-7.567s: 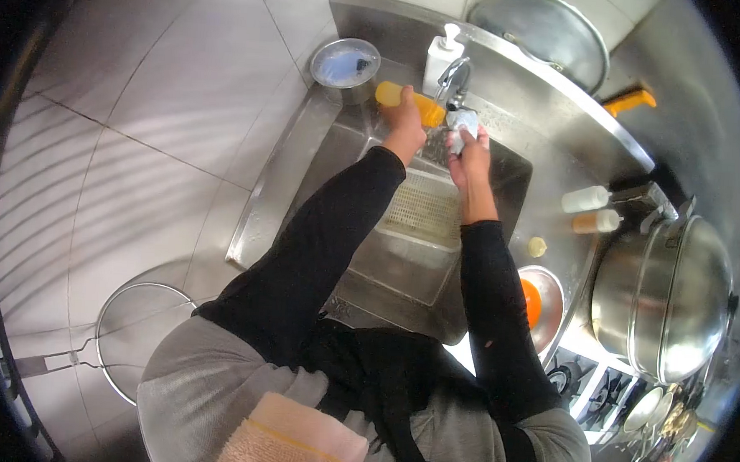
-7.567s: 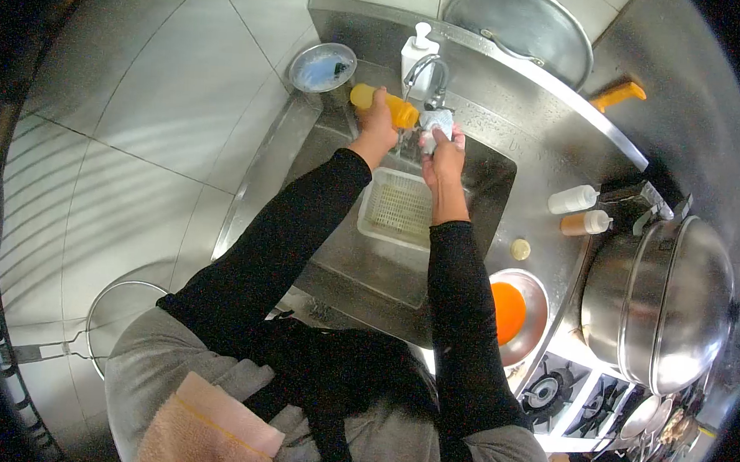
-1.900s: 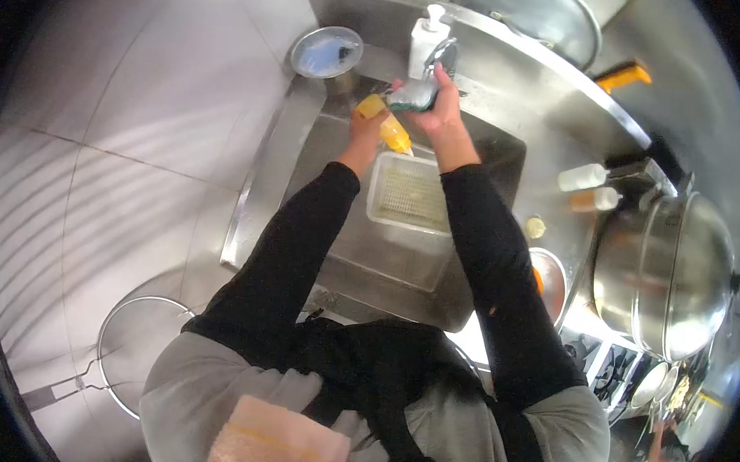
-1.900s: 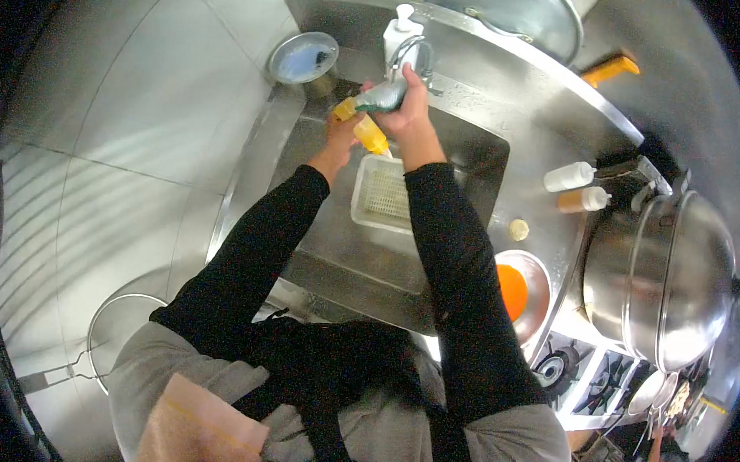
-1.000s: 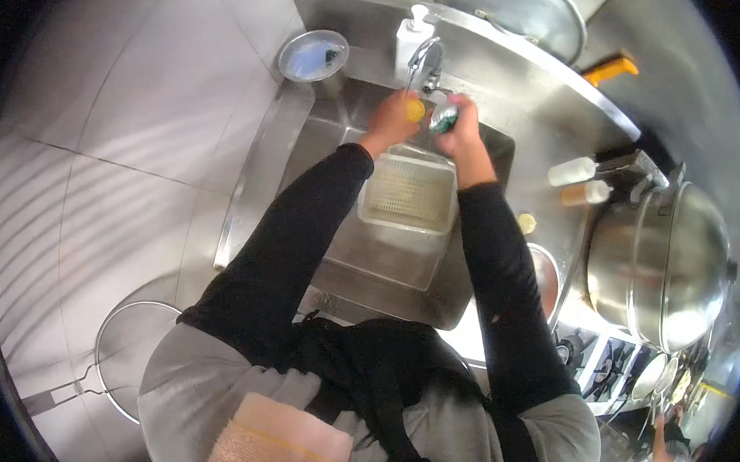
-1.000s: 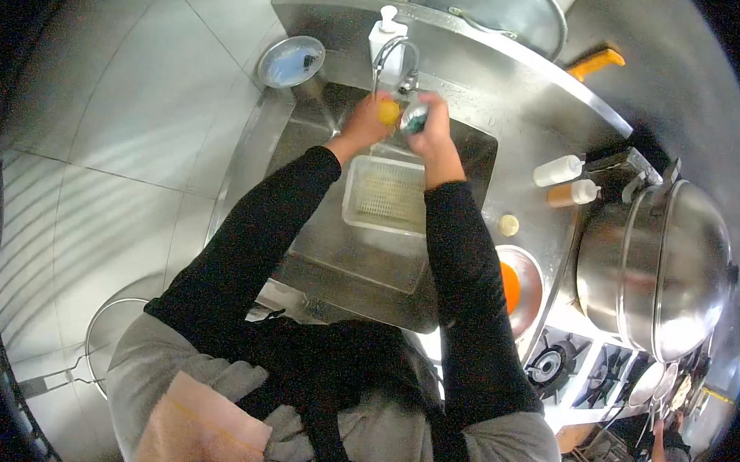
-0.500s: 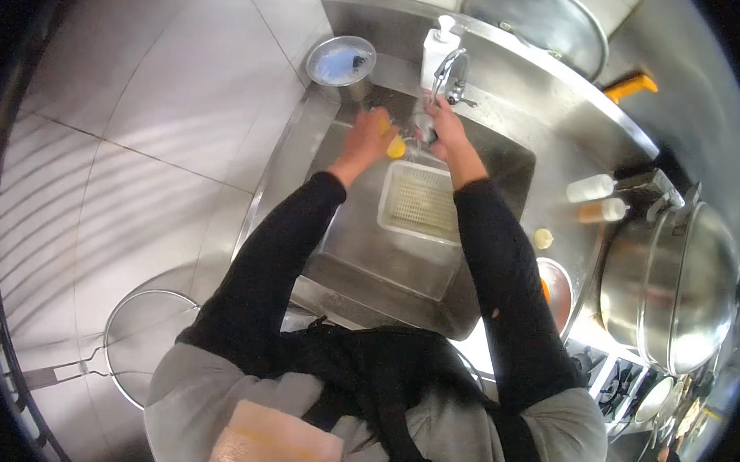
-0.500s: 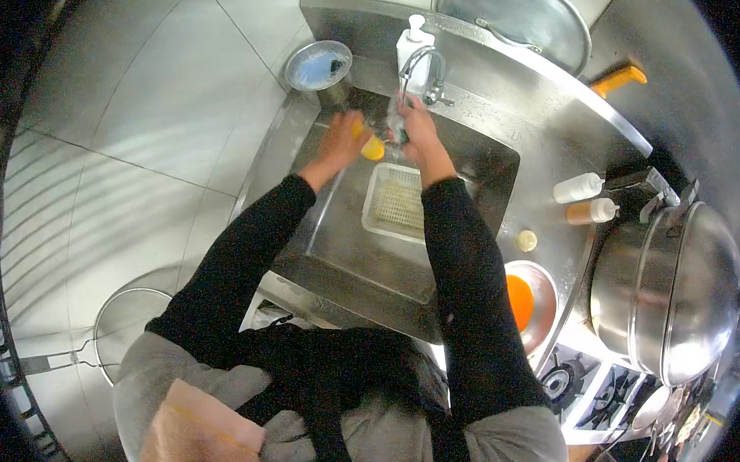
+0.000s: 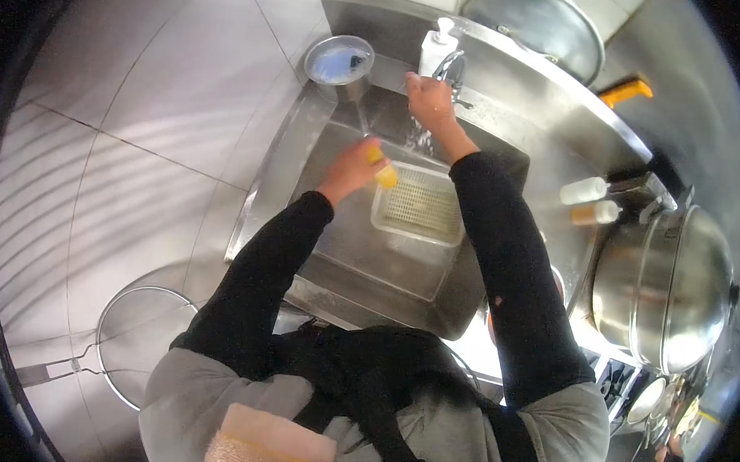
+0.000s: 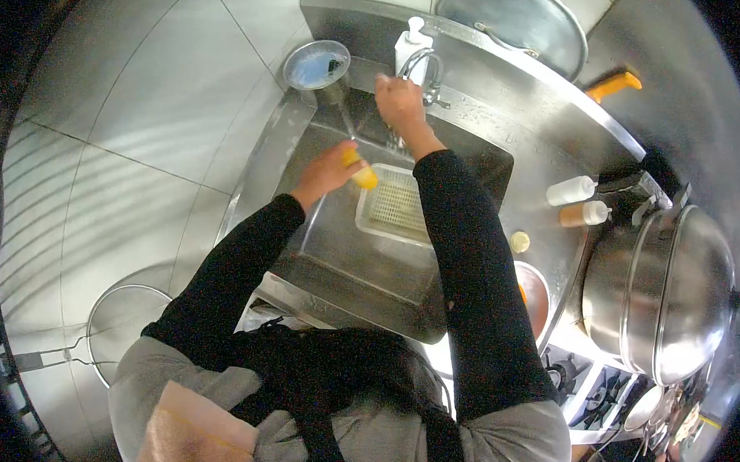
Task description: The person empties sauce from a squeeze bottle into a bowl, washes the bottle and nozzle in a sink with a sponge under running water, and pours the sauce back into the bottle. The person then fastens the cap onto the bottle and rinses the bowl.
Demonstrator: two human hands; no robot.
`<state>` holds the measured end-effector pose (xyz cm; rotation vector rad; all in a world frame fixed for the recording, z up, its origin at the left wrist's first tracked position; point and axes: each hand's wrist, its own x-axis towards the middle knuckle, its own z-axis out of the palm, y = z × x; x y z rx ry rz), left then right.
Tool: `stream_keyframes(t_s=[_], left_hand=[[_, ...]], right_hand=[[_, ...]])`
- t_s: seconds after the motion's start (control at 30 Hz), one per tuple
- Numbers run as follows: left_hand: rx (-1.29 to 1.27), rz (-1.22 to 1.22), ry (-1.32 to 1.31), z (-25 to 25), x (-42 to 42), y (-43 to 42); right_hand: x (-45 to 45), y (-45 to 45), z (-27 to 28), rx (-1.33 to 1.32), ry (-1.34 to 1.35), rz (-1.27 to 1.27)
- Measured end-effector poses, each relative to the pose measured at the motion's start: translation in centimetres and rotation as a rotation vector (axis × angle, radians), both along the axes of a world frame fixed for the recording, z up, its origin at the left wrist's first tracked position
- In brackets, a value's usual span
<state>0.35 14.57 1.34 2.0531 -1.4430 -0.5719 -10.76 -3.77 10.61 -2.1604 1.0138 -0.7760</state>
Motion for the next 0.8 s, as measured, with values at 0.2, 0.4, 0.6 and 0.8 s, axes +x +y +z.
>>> stream_keyframes(t_s=[0.2,0.4,0.6,0.8], left_hand=[[-0.159,-0.15,-0.2,2.7,-3.3,-8.9],[-0.104,-0.468,-0.318,6.0,-4.3,-14.5],[-0.11,-0.662,-0.685,8.7,-4.1,-15.0],[-0.096,-0.06,-0.389,6.2,0.3,-7.2]], right_hand=[[-3.7,3.2,-1.5,0.586,-0.631,-0.198],[-11.3,8.6,-10.6,1.392,-1.067,-0.183],[-12.4,13.3,-16.0,1.551,-1.129,-0.457],[-7.1,7.0,-16.5,0.842,-0.385,-0.201]])
